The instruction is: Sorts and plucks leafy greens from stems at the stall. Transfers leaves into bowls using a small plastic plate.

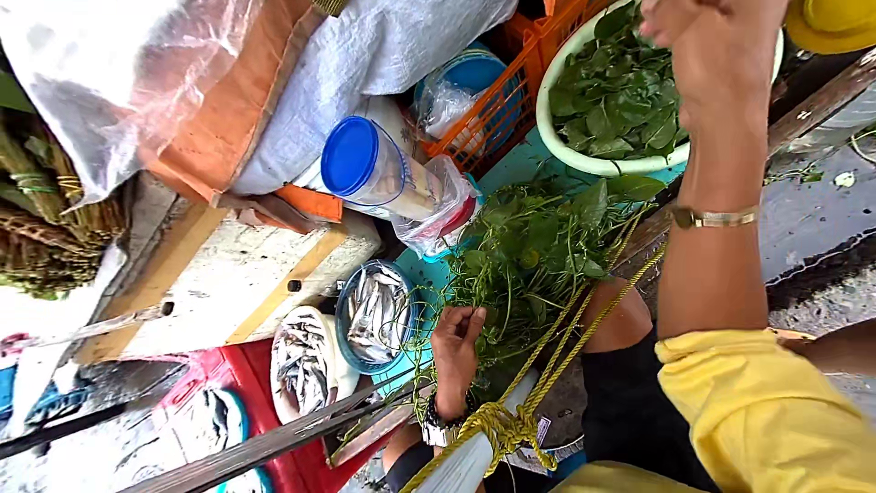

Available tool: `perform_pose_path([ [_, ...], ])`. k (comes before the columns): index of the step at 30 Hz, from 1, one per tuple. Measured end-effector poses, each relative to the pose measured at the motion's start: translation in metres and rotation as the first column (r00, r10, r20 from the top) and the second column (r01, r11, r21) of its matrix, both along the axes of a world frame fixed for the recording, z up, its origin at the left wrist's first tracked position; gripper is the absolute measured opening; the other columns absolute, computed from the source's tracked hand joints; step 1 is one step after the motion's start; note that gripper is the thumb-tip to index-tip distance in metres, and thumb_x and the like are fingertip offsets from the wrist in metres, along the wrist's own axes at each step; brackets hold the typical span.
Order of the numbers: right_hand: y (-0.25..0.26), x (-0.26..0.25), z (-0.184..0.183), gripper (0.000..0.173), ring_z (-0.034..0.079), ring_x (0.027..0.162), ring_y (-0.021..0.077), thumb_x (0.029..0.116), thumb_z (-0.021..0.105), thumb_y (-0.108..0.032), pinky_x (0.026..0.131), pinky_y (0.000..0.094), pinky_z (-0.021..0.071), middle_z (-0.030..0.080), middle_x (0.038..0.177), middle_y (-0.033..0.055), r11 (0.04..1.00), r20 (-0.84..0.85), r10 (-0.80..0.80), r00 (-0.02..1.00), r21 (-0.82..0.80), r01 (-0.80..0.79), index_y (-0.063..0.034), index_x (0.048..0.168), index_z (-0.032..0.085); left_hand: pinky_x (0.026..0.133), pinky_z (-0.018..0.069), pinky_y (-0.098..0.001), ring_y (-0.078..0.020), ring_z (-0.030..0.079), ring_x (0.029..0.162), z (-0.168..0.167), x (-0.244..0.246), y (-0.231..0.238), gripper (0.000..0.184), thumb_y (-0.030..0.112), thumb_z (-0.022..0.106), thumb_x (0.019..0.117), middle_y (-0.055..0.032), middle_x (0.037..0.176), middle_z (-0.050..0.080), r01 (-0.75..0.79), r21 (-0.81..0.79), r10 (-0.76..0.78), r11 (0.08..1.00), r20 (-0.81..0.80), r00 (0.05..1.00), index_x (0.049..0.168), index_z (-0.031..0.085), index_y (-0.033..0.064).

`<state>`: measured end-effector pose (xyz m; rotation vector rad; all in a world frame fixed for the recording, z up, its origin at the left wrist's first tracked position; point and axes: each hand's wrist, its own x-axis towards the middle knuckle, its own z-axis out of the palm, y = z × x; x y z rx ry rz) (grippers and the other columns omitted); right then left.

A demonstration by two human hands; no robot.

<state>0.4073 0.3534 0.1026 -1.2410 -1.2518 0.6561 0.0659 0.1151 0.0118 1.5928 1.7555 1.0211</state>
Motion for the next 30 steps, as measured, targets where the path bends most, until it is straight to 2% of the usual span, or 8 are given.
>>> perform_pose_path([
  [3, -0.085, -0.028, -0.008, 0.018, 0.068, 0.088, 0.0091, 0.1016, 0.06, -0.008, 0.08, 0.0247, 0.0586, 0.068, 0.104, 0.0076, 0.956, -0.022, 0.284, 0.958, 0.076, -0.282, 0.0013, 0.115, 0.065, 0.061, 0.0484, -0.0161, -0.0017, 0.055, 0.066, 0.0, -0.005, 0.003, 0.014, 0.012, 0.066, 0.0979, 0.0018, 0.08, 0.06, -0.021, 0.011, 0.02, 1.0, 0.06, 0.998, 0.091, 0.073, 0.0028],
  [5, -0.123, -0.049, -0.028, 0.012, 0.066, 0.083, 0.0099, 0.1008, 0.061, -0.005, 0.072, 0.0226, 0.0585, 0.067, 0.101, 0.0082, 0.891, 0.041, 0.428, 0.903, 0.145, -0.429, -0.0007, 0.11, 0.067, 0.063, 0.0504, -0.0161, -0.0013, 0.056, 0.067, 0.002, -0.008, 0.004, 0.013, 0.009, 0.065, 0.0978, 0.002, 0.081, 0.061, -0.031, 0.005, 0.03, 1.0, 0.091, 0.995, 0.09, 0.072, 0.0023],
  [8, -0.13, -0.086, -0.055, 0.019, 0.064, 0.077, 0.0152, 0.0925, 0.063, 0.001, 0.067, 0.032, 0.058, 0.067, 0.097, 0.0075, 0.792, 0.169, 0.588, 0.791, 0.079, -0.606, -0.0057, 0.105, 0.075, 0.066, 0.0521, -0.0187, -0.0035, 0.059, 0.071, 0.005, -0.015, 0.006, 0.012, 0.008, 0.064, 0.0978, 0.0011, 0.084, 0.063, -0.05, -0.021, 0.053, 0.999, 0.135, 0.989, 0.09, 0.073, 0.0027],
  [11, -0.119, -0.123, -0.069, 0.037, 0.068, 0.094, 0.0219, 0.0888, 0.062, 0.007, 0.078, 0.0473, 0.0588, 0.071, 0.108, 0.0045, 0.679, 0.357, 0.71, 0.607, -0.119, -0.724, -0.0164, 0.111, 0.079, 0.068, 0.0522, -0.019, -0.0044, 0.059, 0.073, 0.005, -0.016, 0.006, 0.012, 0.007, 0.065, 0.0973, 0.0009, 0.084, 0.063, -0.05, -0.02, 0.053, 0.999, 0.152, 0.987, 0.091, 0.073, 0.0027],
  [13, -0.117, -0.136, -0.072, 0.042, 0.067, 0.105, 0.0235, 0.0885, 0.06, 0.009, 0.082, 0.0517, 0.0576, 0.069, 0.116, 0.0028, 0.629, 0.432, 0.746, 0.507, -0.207, -0.75, -0.0189, 0.113, 0.079, 0.067, 0.0523, -0.0185, -0.0042, 0.059, 0.072, 0.005, -0.014, 0.005, 0.011, 0.008, 0.065, 0.0971, 0.0004, 0.084, 0.063, -0.052, -0.023, 0.054, 0.998, 0.148, 0.988, 0.092, 0.073, 0.0027],
  [15, -0.116, -0.14, -0.074, 0.03, 0.067, 0.102, 0.0252, 0.0891, 0.064, 0.007, 0.079, 0.0509, 0.0575, 0.067, 0.112, 0.005, 0.622, 0.472, 0.746, 0.469, -0.243, -0.745, -0.0143, 0.105, 0.078, 0.067, 0.0523, -0.0183, -0.0042, 0.06, 0.072, 0.004, -0.014, 0.005, 0.01, 0.007, 0.066, 0.097, 0.0001, 0.085, 0.064, -0.059, -0.028, 0.062, 0.998, 0.157, 0.986, 0.093, 0.073, 0.0022],
  [19, -0.114, -0.132, -0.079, 0.008, 0.065, 0.089, 0.0217, 0.0889, 0.074, -0.005, 0.071, 0.0438, 0.0564, 0.064, 0.099, 0.0048, 0.649, 0.483, 0.722, 0.496, -0.222, -0.728, -0.0121, 0.091, 0.074, 0.067, 0.0546, -0.0206, -0.0056, 0.064, 0.072, 0.008, -0.011, 0.005, 0.008, 0.004, 0.067, 0.095, -0.0008, 0.083, 0.069, -0.068, -0.068, 0.081, 0.995, 0.212, 0.974, 0.102, 0.068, -0.0003],
  [30, -0.114, -0.131, -0.077, 0.003, 0.064, 0.086, 0.0222, 0.0905, 0.073, -0.011, 0.067, 0.0445, 0.0526, 0.062, 0.093, 0.0041, 0.631, 0.525, 0.736, 0.428, -0.302, -0.714, -0.0134, 0.088, 0.073, 0.067, 0.0543, -0.0219, -0.0063, 0.063, 0.071, 0.013, -0.008, 0.011, 0.01, 0.001, 0.067, 0.0923, -0.0003, 0.079, 0.066, -0.124, -0.083, 0.143, 0.989, 0.286, 0.948, 0.103, 0.066, 0.0015],
])
